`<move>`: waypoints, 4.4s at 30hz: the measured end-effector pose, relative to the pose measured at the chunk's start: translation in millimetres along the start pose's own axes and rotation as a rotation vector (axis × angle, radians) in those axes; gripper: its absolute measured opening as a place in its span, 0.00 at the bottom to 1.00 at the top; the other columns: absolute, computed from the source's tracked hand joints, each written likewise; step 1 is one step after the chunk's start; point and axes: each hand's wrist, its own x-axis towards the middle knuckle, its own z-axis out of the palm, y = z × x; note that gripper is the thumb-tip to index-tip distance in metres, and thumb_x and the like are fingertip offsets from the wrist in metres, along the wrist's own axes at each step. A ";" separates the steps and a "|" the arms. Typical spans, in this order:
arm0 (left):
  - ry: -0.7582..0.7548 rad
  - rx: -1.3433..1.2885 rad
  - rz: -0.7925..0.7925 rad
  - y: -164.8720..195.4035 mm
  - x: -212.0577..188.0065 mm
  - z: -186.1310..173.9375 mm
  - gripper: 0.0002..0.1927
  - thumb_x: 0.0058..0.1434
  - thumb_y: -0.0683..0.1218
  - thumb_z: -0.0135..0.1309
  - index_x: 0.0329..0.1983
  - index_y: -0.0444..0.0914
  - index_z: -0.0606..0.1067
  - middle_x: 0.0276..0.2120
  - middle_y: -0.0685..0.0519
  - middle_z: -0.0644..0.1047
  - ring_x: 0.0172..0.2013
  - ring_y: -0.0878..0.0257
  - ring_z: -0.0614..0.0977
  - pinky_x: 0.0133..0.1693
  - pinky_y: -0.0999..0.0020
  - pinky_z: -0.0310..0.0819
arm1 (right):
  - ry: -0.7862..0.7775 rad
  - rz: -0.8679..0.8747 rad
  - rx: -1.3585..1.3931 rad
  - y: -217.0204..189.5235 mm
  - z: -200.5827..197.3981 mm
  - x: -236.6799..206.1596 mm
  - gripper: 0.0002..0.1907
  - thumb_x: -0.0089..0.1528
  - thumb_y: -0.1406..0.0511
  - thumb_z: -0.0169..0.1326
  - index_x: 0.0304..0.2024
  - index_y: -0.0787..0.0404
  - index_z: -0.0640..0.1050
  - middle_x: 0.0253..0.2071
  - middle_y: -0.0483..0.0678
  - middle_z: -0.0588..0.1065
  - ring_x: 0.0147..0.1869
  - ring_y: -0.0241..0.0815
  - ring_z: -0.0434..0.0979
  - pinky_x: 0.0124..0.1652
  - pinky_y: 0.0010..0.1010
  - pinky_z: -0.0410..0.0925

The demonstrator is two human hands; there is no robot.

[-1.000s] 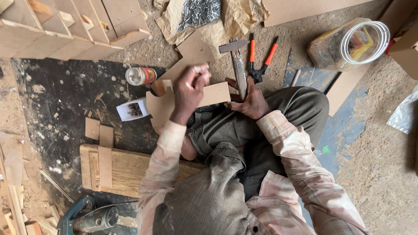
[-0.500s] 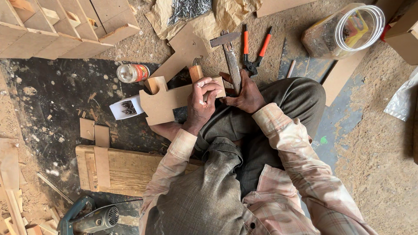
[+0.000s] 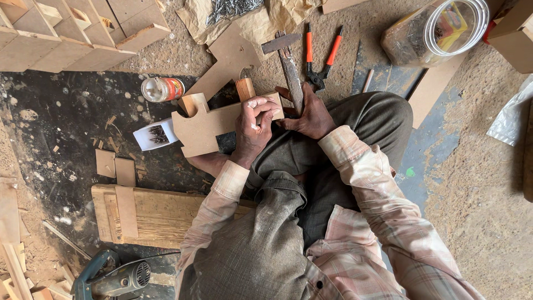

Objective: The person assembles a small wooden structure by hammering nails into pre-cut pieces and applying glue to the joints. They use a hammer and pliers to secure the components and a small stick to spread adhesive.

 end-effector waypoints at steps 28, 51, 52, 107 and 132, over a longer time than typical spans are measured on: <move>-0.027 0.175 0.214 -4.0 -5.0 -14.6 0.12 0.67 0.35 0.57 0.48 0.33 0.66 0.42 0.48 0.80 0.46 0.51 0.84 0.49 0.61 0.80 | 0.180 0.013 -0.456 -39.1 1.1 -48.1 0.34 0.63 0.52 0.60 0.60 0.66 0.63 0.52 0.54 0.81 0.30 0.40 0.82 0.33 0.33 0.77; -0.006 0.135 0.151 -8.3 -14.3 -27.5 0.12 0.65 0.34 0.56 0.48 0.33 0.67 0.41 0.46 0.80 0.42 0.51 0.85 0.45 0.61 0.81 | 0.074 -0.339 -1.438 -69.9 5.6 -122.9 0.34 0.67 0.56 0.58 0.74 0.44 0.64 0.28 0.46 0.70 0.20 0.46 0.70 0.21 0.41 0.66; -0.020 0.120 0.130 -8.3 -14.1 -27.4 0.12 0.66 0.35 0.56 0.48 0.33 0.67 0.41 0.46 0.80 0.42 0.53 0.85 0.44 0.61 0.81 | 0.059 -0.301 -1.507 -69.8 5.8 -122.5 0.34 0.66 0.56 0.59 0.73 0.44 0.65 0.28 0.46 0.70 0.19 0.46 0.70 0.20 0.41 0.66; -0.110 0.188 0.181 -6.4 -16.0 -38.0 0.20 0.65 0.37 0.58 0.57 0.35 0.65 0.46 0.42 0.81 0.44 0.49 0.85 0.46 0.60 0.81 | 0.043 -0.368 -1.372 -71.6 5.6 -119.6 0.37 0.66 0.59 0.58 0.76 0.50 0.61 0.29 0.48 0.72 0.21 0.47 0.71 0.21 0.39 0.66; -0.297 0.857 0.231 3.5 1.6 -37.5 0.47 0.60 0.65 0.61 0.72 0.33 0.63 0.53 0.49 0.71 0.50 0.54 0.72 0.52 0.49 0.65 | 0.398 0.148 -0.165 -30.6 19.3 -67.7 0.22 0.62 0.62 0.65 0.48 0.65 0.68 0.29 0.44 0.75 0.21 0.29 0.70 0.20 0.22 0.65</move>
